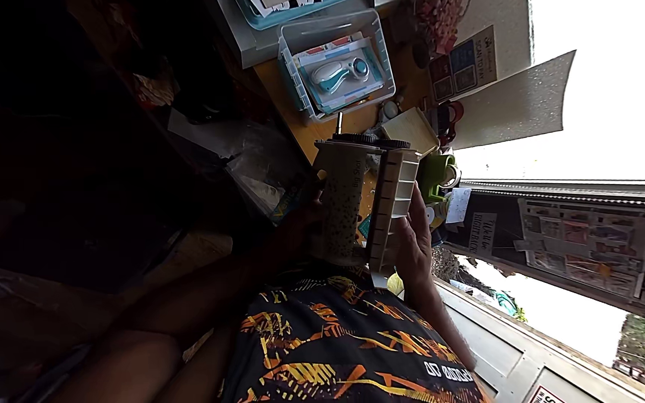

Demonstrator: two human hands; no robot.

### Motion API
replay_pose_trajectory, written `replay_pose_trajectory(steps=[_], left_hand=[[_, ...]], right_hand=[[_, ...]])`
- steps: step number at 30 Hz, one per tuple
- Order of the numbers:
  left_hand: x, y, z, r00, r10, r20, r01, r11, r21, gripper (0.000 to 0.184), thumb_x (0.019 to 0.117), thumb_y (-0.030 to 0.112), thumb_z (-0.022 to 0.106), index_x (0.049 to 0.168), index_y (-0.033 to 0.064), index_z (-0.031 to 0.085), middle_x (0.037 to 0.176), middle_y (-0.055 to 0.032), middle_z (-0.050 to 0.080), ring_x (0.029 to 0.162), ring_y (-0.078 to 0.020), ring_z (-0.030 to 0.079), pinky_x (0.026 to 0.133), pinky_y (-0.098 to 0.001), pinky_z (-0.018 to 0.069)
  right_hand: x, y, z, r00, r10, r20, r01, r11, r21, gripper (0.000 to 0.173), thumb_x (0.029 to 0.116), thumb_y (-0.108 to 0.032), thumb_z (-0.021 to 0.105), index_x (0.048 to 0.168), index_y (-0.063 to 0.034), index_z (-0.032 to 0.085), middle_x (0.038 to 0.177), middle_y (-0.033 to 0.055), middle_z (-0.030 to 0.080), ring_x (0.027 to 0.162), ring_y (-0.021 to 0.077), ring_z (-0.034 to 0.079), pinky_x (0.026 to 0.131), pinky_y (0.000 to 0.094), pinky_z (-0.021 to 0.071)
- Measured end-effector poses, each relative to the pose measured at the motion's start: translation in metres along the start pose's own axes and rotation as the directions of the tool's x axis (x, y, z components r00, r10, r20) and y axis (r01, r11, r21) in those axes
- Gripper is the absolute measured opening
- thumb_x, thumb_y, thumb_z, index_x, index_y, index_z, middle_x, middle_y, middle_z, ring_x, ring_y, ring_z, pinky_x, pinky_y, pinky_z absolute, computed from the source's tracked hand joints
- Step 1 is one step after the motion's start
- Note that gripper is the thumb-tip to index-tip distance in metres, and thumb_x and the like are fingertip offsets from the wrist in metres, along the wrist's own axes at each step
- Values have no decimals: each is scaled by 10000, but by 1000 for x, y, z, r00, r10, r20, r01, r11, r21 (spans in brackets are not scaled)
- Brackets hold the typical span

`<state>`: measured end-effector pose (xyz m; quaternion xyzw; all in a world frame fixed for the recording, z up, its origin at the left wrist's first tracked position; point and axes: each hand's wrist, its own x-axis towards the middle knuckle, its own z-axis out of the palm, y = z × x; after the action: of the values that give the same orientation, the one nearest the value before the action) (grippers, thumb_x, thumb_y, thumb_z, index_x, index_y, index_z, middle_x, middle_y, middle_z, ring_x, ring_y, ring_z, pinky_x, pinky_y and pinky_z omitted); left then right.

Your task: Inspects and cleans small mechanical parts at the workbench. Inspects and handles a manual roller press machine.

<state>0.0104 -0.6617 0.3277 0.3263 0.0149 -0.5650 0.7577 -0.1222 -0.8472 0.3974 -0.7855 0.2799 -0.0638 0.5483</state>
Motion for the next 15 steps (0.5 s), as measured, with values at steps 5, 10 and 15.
replay_pose_trajectory(steps=[5, 10, 15], left_hand=[[5, 5, 2, 1000, 10, -21, -10, 1000, -7, 403, 950, 118, 455, 1320, 274, 481, 1009, 104, 707, 863, 2, 694, 735, -208, 608], [-3, 17, 5, 998, 61, 26, -61, 998, 27, 333, 974, 214, 515, 1303, 257, 488, 1011, 99, 707, 889, 4, 692, 760, -200, 606], [2, 6, -6, 996, 91, 15, -91, 995, -29, 344, 925, 383, 634, 1235, 238, 595, 1040, 62, 739, 943, -56, 714, 806, -285, 626]], right_hand=[[1, 0, 2, 998, -60, 3, 60, 997, 58, 571, 1078, -369, 478, 1576, -179, 274, 1377, 21, 551, 1082, 114, 646, 870, 330, 595], [5, -1, 10, 995, -101, -20, 102, 986, 135, 495, 1084, -251, 449, 1525, -80, 303, 1337, 42, 567, 1014, 103, 661, 856, 310, 604], [15, -1, 12, 989, -148, -20, 149, 974, 172, 471, 1069, -192, 443, 1488, -18, 319, 1279, 83, 574, 1103, 163, 655, 918, 366, 605]])
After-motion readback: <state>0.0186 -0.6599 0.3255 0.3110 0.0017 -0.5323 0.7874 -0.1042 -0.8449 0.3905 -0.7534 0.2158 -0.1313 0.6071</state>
